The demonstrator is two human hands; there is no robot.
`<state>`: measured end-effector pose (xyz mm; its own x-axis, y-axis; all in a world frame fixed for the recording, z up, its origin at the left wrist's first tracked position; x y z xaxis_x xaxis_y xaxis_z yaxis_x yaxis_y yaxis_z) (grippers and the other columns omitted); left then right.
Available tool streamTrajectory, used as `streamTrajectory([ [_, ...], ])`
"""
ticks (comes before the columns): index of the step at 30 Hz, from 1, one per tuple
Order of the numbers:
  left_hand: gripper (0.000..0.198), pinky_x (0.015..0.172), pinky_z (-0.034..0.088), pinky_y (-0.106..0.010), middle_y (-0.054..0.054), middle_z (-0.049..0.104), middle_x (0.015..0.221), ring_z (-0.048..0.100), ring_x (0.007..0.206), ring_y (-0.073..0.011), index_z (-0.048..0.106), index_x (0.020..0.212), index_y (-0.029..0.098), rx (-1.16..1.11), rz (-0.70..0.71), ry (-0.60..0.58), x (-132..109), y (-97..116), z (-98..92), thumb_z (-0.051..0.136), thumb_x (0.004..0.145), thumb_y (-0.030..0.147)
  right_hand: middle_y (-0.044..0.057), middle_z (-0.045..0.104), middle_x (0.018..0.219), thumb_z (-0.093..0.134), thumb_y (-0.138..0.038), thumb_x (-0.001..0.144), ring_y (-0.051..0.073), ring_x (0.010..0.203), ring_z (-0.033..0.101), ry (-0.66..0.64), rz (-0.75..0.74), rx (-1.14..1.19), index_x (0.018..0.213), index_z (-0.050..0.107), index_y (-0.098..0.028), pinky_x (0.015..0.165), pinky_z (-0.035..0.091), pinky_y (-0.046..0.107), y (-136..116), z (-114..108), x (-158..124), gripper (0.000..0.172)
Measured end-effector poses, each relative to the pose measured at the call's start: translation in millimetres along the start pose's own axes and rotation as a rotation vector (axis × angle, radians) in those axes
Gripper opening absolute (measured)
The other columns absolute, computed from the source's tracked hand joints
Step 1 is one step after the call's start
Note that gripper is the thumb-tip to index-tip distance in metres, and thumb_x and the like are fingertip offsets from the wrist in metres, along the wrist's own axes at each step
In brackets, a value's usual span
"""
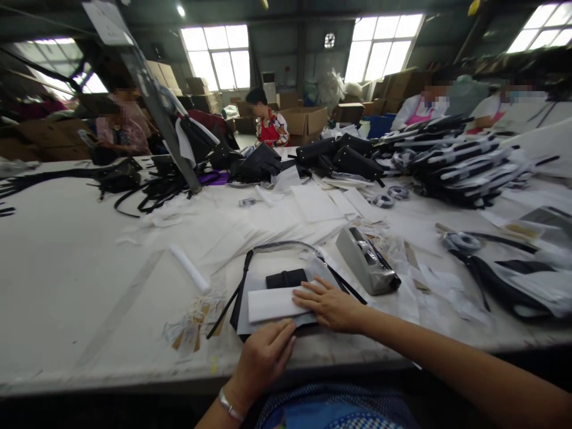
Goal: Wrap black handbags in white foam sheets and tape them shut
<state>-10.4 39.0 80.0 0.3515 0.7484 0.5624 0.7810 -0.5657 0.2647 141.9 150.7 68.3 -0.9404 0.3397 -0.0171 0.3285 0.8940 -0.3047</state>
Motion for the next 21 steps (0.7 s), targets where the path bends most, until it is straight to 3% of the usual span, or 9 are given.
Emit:
streamTrajectory([
  [3, 0.047, 0.104, 0.05, -0.035, -0.011, 0.059, 0.137, 0.056, 0.126, -0.0212, 0.046, 0.141, 0.018, 0.075, -0.036, -0.014, 19.7, 3.1, -4.0, 0.055, 0.095, 0.027, 0.004, 0.032, 0.157, 0.05, -0.01, 0.079, 0.029, 0.147, 0.024, -0.004, 0.006, 0.006, 0.152, 0.032, -0.027, 0.119, 0.013, 0.057, -1.3, 0.6, 1.7, 0.077],
  [6, 0.074, 0.112, 0.042, -0.046, -0.014, 0.043, 0.151, 0.04, 0.139, -0.0279, 0.031, 0.15, 0.018, 0.156, -0.104, -0.163, 30.8, -6.8, 14.7, 0.057, 0.09, 0.052, 0.007, 0.035, 0.156, 0.051, -0.01, 0.076, 0.03, 0.146, 0.025, -0.022, 0.013, 0.034, 0.151, 0.035, -0.026, 0.119, 0.014, 0.058, -0.1, -2.6, 3.6, 0.078],
  [8, 0.08, 0.113, 0.04, -0.045, -0.012, 0.04, 0.153, 0.037, 0.141, -0.0269, 0.026, 0.152, 0.019, 0.189, -0.113, -0.209, 27.8, -13.1, 28.9, 0.054, 0.089, 0.058, 0.006, 0.038, 0.154, 0.05, -0.009, 0.076, 0.029, 0.145, 0.027, -0.054, 0.01, 0.077, 0.148, 0.04, -0.027, 0.119, 0.016, 0.058, 1.9, -10.4, 5.3, 0.075],
  [11, 0.075, 0.115, 0.038, -0.041, -0.009, 0.035, 0.156, 0.033, 0.143, -0.0237, 0.023, 0.153, 0.022, 0.235, -0.126, -0.189, 15.2, -19.5, 44.8, 0.048, 0.092, 0.057, 0.006, 0.056, 0.14, 0.051, -0.013, 0.081, 0.028, 0.136, 0.044, -0.076, 0.017, 0.181, 0.134, 0.059, -0.027, 0.114, 0.032, 0.05, 2.5, -35.6, 14.8, 0.055],
  [13, 0.072, 0.114, 0.037, -0.04, -0.009, 0.031, 0.158, 0.032, 0.144, -0.0235, 0.023, 0.153, 0.023, 0.262, -0.125, -0.155, 8.0, -21.5, 51.1, 0.046, 0.093, 0.056, 0.007, 0.07, 0.119, 0.054, -0.022, 0.087, 0.026, 0.117, 0.062, 0.003, 0.079, 0.241, 0.117, 0.071, -0.024, 0.102, 0.046, 0.04, 0.6, -60.3, 31.8, 0.035],
  [15, 0.069, 0.114, 0.038, -0.041, -0.009, 0.032, 0.158, 0.032, 0.144, -0.0249, 0.027, 0.152, 0.025, 0.282, -0.11, -0.125, 4.0, -22.2, 54.4, 0.047, 0.093, 0.056, 0.007, 0.075, 0.104, 0.052, -0.029, 0.092, 0.023, 0.1, 0.069, 0.137, 0.134, 0.271, 0.107, 0.075, -0.023, 0.089, 0.052, 0.034, -7.5, -82.5, 60.9, 0.028],
  [17, 0.067, 0.113, 0.039, -0.042, -0.01, 0.036, 0.156, 0.034, 0.143, -0.0259, 0.028, 0.152, 0.027, 0.29, -0.096, -0.105, 2.4, -22.6, 55.6, 0.048, 0.094, 0.054, 0.005, 0.075, 0.103, 0.05, -0.032, 0.095, 0.021, 0.094, 0.069, 0.21, 0.114, 0.305, 0.107, 0.074, -0.023, 0.085, 0.051, 0.03, -24.3, -90.1, 103.5, 0.028],
  [19, 0.066, 0.112, 0.039, -0.042, -0.009, 0.04, 0.153, 0.037, 0.141, -0.0255, 0.029, 0.152, 0.027, 0.279, -0.099, -0.084, 1.6, -23.5, 55.8, 0.048, 0.094, 0.054, 0.003, 0.075, 0.105, 0.052, -0.033, 0.096, 0.018, 0.093, 0.069, 0.165, 0.079, 0.366, 0.11, 0.073, -0.024, 0.084, 0.05, 0.027, -43.8, -77.8, 156.8, 0.027],
  [21, 0.066, 0.112, 0.039, -0.042, -0.008, 0.043, 0.152, 0.039, 0.14, -0.0245, 0.031, 0.151, 0.028, 0.244, -0.117, -0.055, 0.5, -24.7, 56.9, 0.048, 0.093, 0.056, 0.003, 0.073, 0.11, 0.053, -0.037, 0.096, 0.018, 0.1, 0.068, 0.051, 0.139, 0.352, 0.115, 0.07, -0.024, 0.089, 0.048, 0.025, -57.6, -51.4, 212.0, 0.028],
])
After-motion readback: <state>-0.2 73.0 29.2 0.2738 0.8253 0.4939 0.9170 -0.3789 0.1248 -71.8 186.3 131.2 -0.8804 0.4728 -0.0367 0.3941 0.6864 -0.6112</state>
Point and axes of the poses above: each hand's wrist, its own x-axis towards the middle knuckle, its own z-axis out of the palm, y = z × x, the point moved 6 cm from there along x, towards the middle knuckle
